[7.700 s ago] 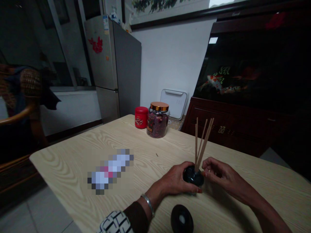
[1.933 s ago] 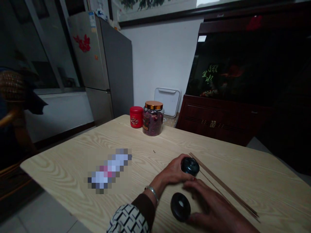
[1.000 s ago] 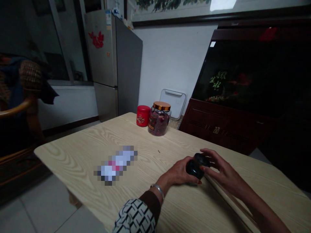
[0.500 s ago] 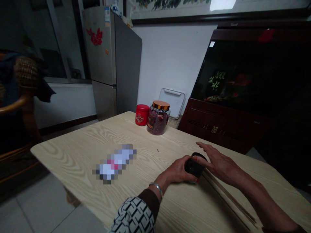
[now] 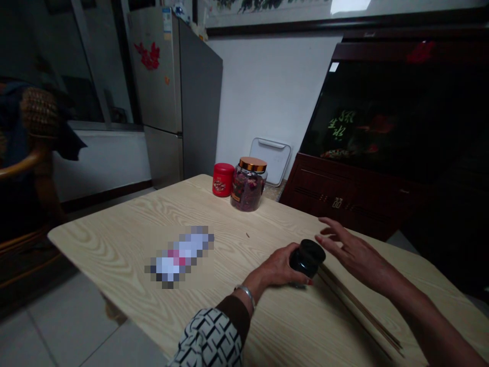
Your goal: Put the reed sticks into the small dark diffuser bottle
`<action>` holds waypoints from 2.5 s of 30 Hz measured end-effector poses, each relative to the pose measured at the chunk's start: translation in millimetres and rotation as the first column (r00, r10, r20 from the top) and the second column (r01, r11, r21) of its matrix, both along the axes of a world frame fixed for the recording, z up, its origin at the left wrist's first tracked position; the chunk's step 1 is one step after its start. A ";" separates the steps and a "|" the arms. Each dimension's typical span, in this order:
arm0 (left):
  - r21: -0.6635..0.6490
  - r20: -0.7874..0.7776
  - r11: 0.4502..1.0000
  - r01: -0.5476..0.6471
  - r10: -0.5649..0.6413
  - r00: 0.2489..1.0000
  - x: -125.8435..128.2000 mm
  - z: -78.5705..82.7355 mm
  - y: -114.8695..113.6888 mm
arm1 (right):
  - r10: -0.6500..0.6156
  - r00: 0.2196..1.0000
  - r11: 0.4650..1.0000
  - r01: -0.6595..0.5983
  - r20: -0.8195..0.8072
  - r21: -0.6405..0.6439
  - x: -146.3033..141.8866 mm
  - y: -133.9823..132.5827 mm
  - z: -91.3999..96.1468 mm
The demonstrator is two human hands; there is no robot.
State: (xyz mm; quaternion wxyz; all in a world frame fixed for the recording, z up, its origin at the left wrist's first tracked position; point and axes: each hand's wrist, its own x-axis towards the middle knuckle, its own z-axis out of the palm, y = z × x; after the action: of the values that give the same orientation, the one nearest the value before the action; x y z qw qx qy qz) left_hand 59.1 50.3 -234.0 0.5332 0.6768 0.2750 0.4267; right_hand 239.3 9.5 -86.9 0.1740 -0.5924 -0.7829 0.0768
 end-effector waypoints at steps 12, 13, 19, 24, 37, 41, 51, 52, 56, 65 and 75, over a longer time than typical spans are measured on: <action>-0.001 -0.006 1.000 -0.002 0.002 1.000 -1.7 1.8 0.3 | 0.241 0.969 0.966 -0.234 0.055 -0.114 -0.9 3.6 -6.3; 0.004 -0.004 1.000 0.002 -0.002 1.000 -1.5 1.3 0.7 | 0.298 0.954 0.947 -0.293 0.021 -0.134 -1.2 4.2 -9.3; 0.026 -0.006 1.000 0.016 -0.016 1.000 -2.3 -0.5 1.7 | 0.288 0.957 0.956 -0.285 0.034 -0.073 -8.4 6.1 -17.4; 0.011 -0.026 1.000 0.024 -0.023 0.999 -2.8 0.3 0.7 | 0.267 0.961 0.964 -0.265 0.078 -0.040 -10.5 6.0 -18.4; 0.092 -0.236 0.971 -0.223 0.238 0.942 -41.0 28.3 -46.9 | -0.149 0.794 0.986 0.160 -0.589 -0.034 21.4 -53.3 -85.3; -0.010 -0.104 0.970 -0.242 0.240 0.965 -48.0 57.2 -65.8 | -0.223 0.558 0.958 -0.028 -0.799 -0.287 25.5 -67.1 -67.5; -0.250 0.386 0.853 0.457 -0.345 0.855 -43.6 214.5 -79.3 | 0.029 0.114 0.756 -0.653 -0.993 -0.053 17.9 -77.1 86.5; -0.269 0.392 0.837 0.477 -0.357 0.848 -43.6 220.9 -79.2 | 0.049 0.111 0.742 -0.669 -0.993 -0.038 18.0 -78.4 94.5; -0.317 0.425 0.773 0.550 -0.402 0.811 -44.4 211.8 -77.6 | 0.081 0.081 0.682 -0.732 -0.993 -0.004 19.1 -80.5 97.5; -0.397 0.424 0.701 0.592 -0.433 0.796 -56.2 143.6 -67.8 | -0.052 0.049 0.638 -0.767 -0.997 -0.070 29.1 -73.4 25.4; -0.248 0.518 0.817 0.521 -0.343 0.784 -56.4 114.3 -47.4 | -0.081 0.449 0.892 -0.366 -0.890 -0.265 22.5 -54.9 17.2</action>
State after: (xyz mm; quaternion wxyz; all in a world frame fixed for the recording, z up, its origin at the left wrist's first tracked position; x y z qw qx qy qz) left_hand 2.7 2.9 -119.7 0.7865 0.4887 0.0548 0.3736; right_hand 261.9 -45.4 -69.8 0.4142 -0.4178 -0.5892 0.5537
